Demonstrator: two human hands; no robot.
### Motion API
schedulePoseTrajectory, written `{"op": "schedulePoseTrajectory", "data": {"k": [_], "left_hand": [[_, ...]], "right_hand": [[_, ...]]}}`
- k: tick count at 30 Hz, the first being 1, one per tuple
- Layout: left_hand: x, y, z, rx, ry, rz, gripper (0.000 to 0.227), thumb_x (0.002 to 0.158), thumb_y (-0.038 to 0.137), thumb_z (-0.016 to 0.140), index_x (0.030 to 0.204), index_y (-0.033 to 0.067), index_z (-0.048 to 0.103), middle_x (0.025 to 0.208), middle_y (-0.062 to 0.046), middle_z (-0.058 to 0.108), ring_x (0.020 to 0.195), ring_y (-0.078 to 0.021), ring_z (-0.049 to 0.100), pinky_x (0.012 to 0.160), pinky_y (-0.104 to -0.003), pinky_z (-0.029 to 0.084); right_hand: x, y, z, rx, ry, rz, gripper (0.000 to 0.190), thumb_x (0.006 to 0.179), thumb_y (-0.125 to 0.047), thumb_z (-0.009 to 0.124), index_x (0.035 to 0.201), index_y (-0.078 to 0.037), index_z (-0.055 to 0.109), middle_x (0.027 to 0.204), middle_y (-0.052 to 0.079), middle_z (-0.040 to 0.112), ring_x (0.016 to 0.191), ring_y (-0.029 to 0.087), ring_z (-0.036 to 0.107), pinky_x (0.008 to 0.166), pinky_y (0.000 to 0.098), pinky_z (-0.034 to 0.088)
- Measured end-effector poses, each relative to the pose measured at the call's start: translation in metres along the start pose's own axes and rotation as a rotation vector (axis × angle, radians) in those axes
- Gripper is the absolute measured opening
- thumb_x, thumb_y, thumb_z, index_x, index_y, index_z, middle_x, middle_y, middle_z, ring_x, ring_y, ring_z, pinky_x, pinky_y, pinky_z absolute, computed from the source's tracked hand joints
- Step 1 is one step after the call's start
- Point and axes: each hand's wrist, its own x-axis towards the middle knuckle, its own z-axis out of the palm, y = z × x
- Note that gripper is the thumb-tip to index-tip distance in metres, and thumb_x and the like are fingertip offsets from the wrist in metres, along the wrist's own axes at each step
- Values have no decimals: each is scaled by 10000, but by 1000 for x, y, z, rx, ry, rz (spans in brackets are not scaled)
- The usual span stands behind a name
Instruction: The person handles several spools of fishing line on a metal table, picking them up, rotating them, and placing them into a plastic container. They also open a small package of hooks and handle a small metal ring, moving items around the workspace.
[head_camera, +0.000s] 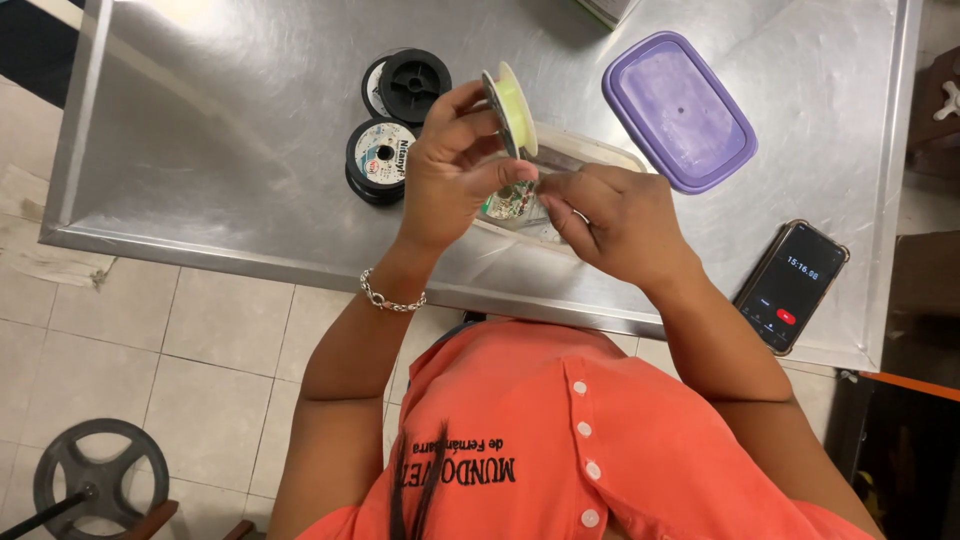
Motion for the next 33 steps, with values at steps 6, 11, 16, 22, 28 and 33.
{"op": "schedulePoseTrajectory", "data": {"k": [6, 11, 16, 22, 28, 33], "left_hand": [[2, 4, 3, 909, 21, 425, 427, 797, 318, 938, 1073, 50, 752, 1355, -147, 494, 1247, -312, 584, 1102, -441, 557], [-2, 18, 17, 1058, -29, 561, 369, 828, 111, 1001, 1049, 50, 712, 1289, -159, 489, 1208, -320, 563, 898, -393, 617], [-2, 20, 23, 1095, 1, 607, 344, 821, 106, 983, 1030, 52, 714, 1250, -162, 513, 1118, -312, 600, 816, -369, 624], [-5, 19, 26, 923, -57, 424, 318, 809, 188, 948, 1003, 62, 731, 1257, -116, 534, 1061, -255, 610, 930, -353, 571], [-2, 22, 17, 31, -312, -131, 360, 886, 215, 821, 1190, 42, 736, 1489, -109, 481, 1412, -206, 498, 1179, -359, 487], [3, 6, 22, -413, -208, -69, 387, 909, 162, 852, 1221, -13, 704, 1314, -205, 653, 1237, -307, 649, 1095, -475, 508]], "right_hand": [[7, 9, -21, -73, 11, -31, 72, 1077, -61, 650, 1087, -96, 712, 872, 24, 692, 687, 207, 616, 533, 323, 374], [8, 23, -27, -135, 55, -67, 40, 1108, -52, 674, 1119, -59, 711, 887, 49, 693, 682, 211, 587, 553, 324, 373], [10, 27, -20, -95, 99, -26, 49, 1119, -50, 654, 1093, -44, 694, 905, 52, 687, 681, 207, 572, 579, 326, 390], [22, 34, -16, -34, 173, -53, 87, 1137, -56, 618, 1103, -5, 680, 985, 94, 737, 738, 239, 626, 639, 338, 459], [26, 31, -6, 137, 162, 89, 197, 1149, -124, 566, 1032, -5, 669, 963, 85, 695, 804, 237, 635, 701, 339, 469], [17, 24, 18, 295, 193, 174, 88, 1062, -154, 681, 1031, -99, 742, 733, 139, 621, 680, 417, 643, 590, 453, 515]]}}
